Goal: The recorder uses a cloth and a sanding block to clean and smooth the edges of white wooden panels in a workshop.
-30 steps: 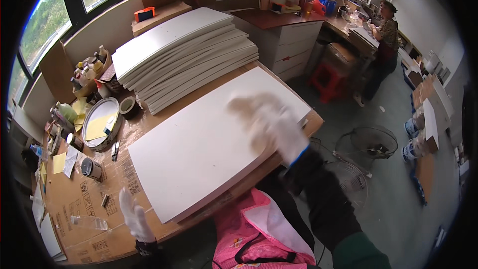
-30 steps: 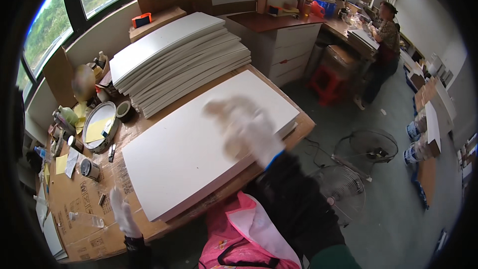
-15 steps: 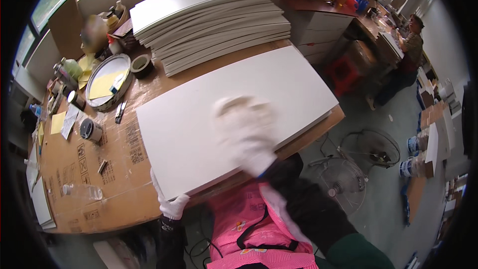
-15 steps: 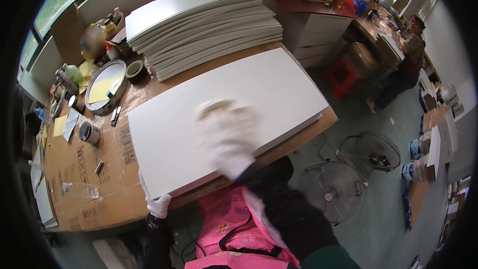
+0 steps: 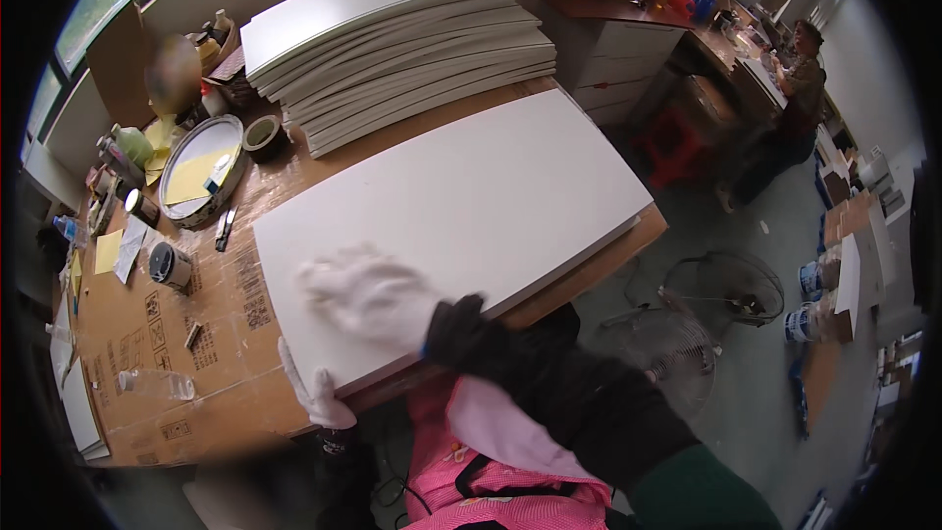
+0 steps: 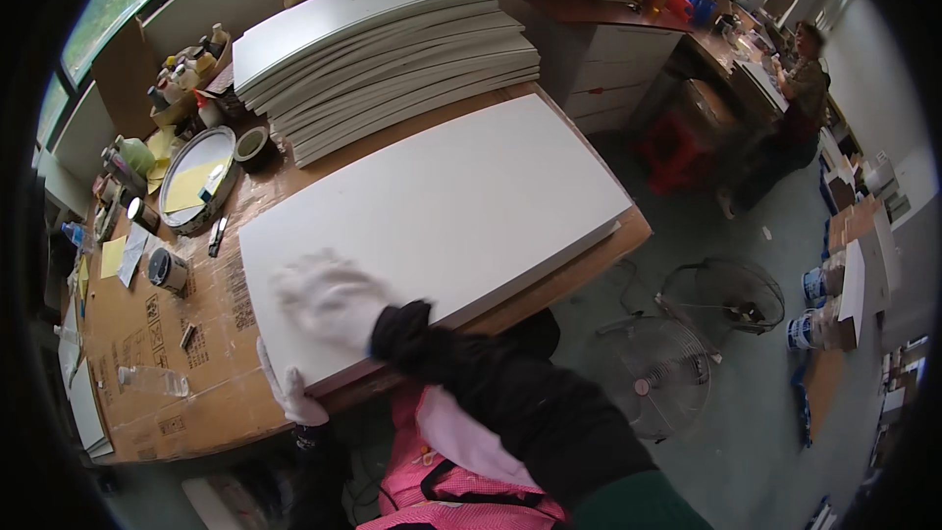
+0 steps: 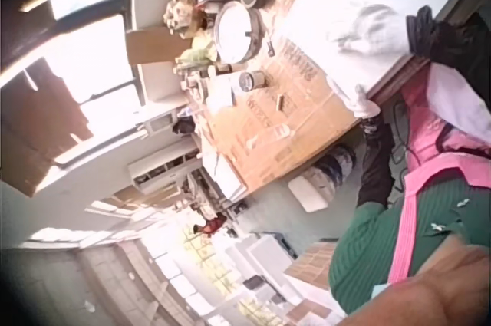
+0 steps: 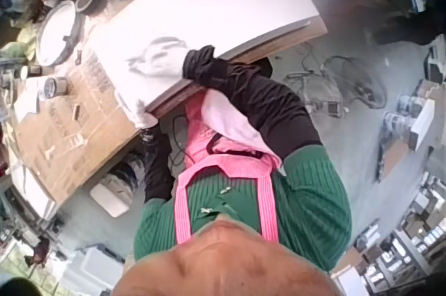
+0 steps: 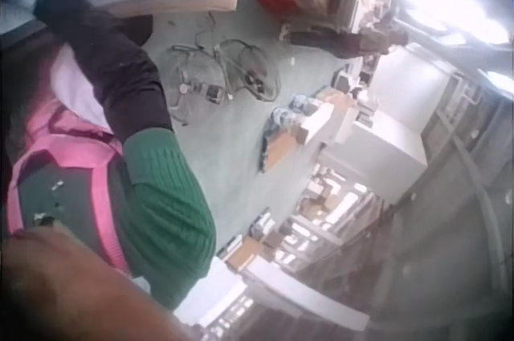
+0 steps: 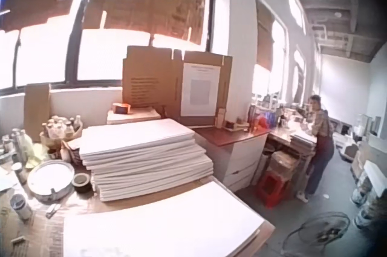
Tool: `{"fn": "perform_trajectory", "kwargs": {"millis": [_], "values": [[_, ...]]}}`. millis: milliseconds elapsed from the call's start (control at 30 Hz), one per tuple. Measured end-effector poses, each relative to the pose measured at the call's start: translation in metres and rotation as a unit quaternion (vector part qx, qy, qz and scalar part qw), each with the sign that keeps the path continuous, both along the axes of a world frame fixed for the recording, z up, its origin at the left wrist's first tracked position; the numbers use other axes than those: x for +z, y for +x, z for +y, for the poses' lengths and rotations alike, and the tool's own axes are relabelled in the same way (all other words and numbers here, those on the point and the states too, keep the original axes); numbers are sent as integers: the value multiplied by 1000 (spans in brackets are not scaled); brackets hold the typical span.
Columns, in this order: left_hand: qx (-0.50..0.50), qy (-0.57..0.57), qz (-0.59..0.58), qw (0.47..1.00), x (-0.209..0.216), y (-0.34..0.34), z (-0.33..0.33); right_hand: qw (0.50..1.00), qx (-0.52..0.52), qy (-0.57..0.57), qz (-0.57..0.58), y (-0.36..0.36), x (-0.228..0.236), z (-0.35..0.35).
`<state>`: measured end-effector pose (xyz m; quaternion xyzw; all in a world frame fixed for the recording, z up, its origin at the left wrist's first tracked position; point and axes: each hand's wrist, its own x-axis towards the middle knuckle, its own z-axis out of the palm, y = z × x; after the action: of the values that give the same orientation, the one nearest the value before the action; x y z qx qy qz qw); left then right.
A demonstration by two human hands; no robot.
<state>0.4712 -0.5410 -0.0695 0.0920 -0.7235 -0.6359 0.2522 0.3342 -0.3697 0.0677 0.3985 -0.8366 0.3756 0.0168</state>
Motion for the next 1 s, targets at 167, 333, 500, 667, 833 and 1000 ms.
{"fn": "perform_trajectory", "kwargs": {"millis": [167,333,500,667,833,1000], "values": [[45,-62,-1,997,11,14,-16,917,-114,341,173,-71,-53,148],[54,-91,1,994,14,7,-5,834,-488,234,111,-141,-51,344],[49,-33,8,998,17,-4,10,827,-484,273,90,-139,-22,462],[69,-56,-12,996,28,9,-5,881,-383,-108,-257,-191,21,286],[95,-23,-2,995,18,0,2,871,-366,305,120,-208,-54,189],[104,-9,8,994,12,8,-3,957,-106,180,200,-106,-43,-4]]}}
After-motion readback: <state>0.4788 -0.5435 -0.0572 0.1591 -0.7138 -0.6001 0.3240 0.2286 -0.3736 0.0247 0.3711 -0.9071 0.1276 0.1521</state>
